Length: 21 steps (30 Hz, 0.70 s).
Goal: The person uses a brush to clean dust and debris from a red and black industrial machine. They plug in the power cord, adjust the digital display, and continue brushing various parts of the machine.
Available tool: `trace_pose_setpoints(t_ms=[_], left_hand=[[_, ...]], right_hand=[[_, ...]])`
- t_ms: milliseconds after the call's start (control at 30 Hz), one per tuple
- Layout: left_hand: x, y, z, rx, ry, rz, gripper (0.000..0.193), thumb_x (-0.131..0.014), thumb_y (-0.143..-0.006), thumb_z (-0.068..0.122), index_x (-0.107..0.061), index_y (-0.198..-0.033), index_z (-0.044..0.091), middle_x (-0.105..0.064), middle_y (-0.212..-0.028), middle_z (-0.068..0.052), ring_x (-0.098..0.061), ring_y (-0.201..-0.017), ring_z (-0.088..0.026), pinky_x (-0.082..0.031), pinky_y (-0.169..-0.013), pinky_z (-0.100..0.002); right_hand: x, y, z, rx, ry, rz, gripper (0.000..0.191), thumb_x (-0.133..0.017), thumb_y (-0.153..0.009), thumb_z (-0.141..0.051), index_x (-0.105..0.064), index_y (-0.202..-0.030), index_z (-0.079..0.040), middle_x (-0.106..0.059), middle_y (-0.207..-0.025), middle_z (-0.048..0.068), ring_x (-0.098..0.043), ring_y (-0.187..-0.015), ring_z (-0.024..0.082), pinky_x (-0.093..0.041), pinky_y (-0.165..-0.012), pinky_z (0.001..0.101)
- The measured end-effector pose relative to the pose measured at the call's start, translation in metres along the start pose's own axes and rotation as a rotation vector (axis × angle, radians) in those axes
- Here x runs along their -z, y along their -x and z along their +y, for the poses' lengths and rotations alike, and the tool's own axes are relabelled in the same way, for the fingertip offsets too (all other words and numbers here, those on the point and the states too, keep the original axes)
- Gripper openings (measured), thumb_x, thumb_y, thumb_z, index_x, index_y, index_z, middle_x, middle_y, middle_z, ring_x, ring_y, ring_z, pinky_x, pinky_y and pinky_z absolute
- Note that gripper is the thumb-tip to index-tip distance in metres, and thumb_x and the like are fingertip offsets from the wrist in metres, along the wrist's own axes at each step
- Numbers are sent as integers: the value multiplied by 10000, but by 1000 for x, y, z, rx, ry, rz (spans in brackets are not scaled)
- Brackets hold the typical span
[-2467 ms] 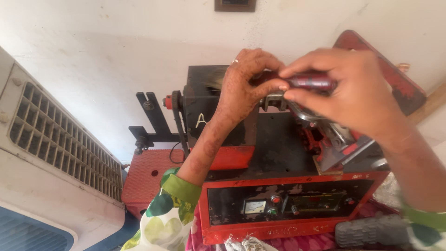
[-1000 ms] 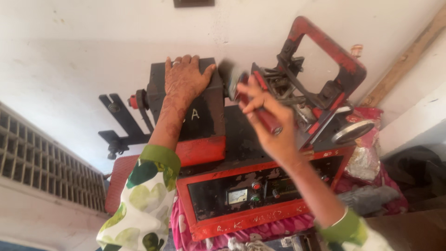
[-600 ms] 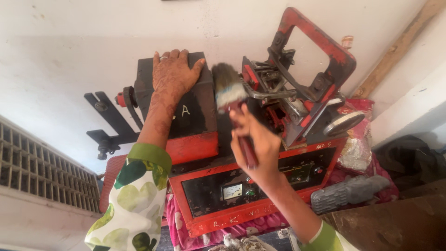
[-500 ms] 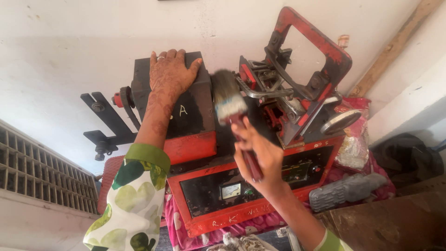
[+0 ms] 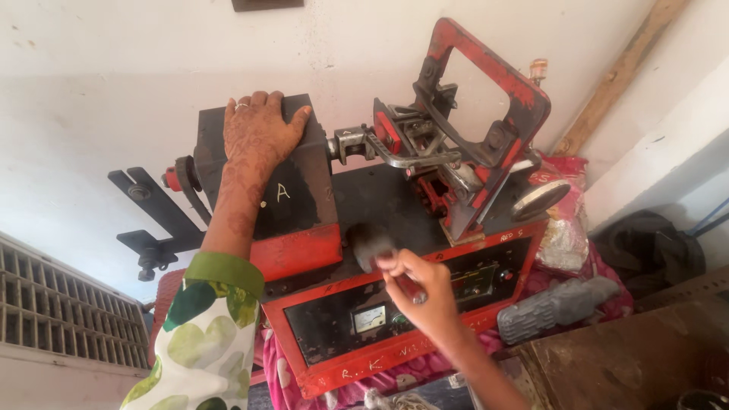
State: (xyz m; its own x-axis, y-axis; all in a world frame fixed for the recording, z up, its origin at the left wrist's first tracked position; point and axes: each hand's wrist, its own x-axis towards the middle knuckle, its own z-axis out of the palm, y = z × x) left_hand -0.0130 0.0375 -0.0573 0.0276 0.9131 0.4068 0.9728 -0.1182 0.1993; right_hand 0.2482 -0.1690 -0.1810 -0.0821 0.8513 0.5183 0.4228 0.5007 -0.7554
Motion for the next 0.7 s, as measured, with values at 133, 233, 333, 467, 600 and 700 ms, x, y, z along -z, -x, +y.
trace_pose_setpoints(t_ms=[133,233,333,467,600,700], left_hand=[[5,-1,1,14,-20,-24,686,-526,-940,651,-659,-1313,91,-609,-1332,-150,-520,-1298,-339,-312,-1158,-522],[12,0,1,27,-14,-71,681,-554,-941,639,-671,-1291,68,-633,-1288,-150,-557,-1253,-342,-435,-1060,-496],[18,6,1,-37,36,3,683,-573,-940,638,-664,-1301,65,-636,-1261,-149,-559,-1215,-346,-461,-1004,-495],[23,13,2,-15,96,30,664,-616,-916,617,-675,-1273,60,-644,-1248,-135,-557,-1210,-341,-459,-998,-495],[27,15,5,-10,117,26,648,-646,-915,590,-678,-1270,50,-654,-1241,-136,-563,-1204,-345,-469,-1003,-492],[31,14,7,-31,117,46,640,-658,-911,581,-686,-1246,37,-651,-1236,-151,-556,-1200,-361,-467,-994,-500]], right_hand=[[25,-1,12,-59,-164,32,108,-731,-846,46,-651,-794,-4,-820,-957,162,-813,-763,157,-584,-514,189],[37,-6,23,-257,-149,-82,120,-726,-793,69,-664,-715,2,-846,-941,153,-828,-684,192,-544,-390,221],[37,-16,34,-339,-360,-83,184,-694,-831,91,-602,-693,12,-808,-890,180,-842,-915,218,-651,-588,287],[25,-28,41,-109,-275,39,112,-704,-822,97,-658,-780,4,-784,-914,179,-807,-943,248,-658,-730,333],[9,-34,42,306,86,158,94,-707,-871,76,-660,-841,2,-775,-996,149,-787,-962,212,-593,-1037,425],[-8,-43,46,245,-128,169,69,-695,-903,76,-694,-889,9,-787,-1020,163,-797,-967,211,-571,-1111,457]])
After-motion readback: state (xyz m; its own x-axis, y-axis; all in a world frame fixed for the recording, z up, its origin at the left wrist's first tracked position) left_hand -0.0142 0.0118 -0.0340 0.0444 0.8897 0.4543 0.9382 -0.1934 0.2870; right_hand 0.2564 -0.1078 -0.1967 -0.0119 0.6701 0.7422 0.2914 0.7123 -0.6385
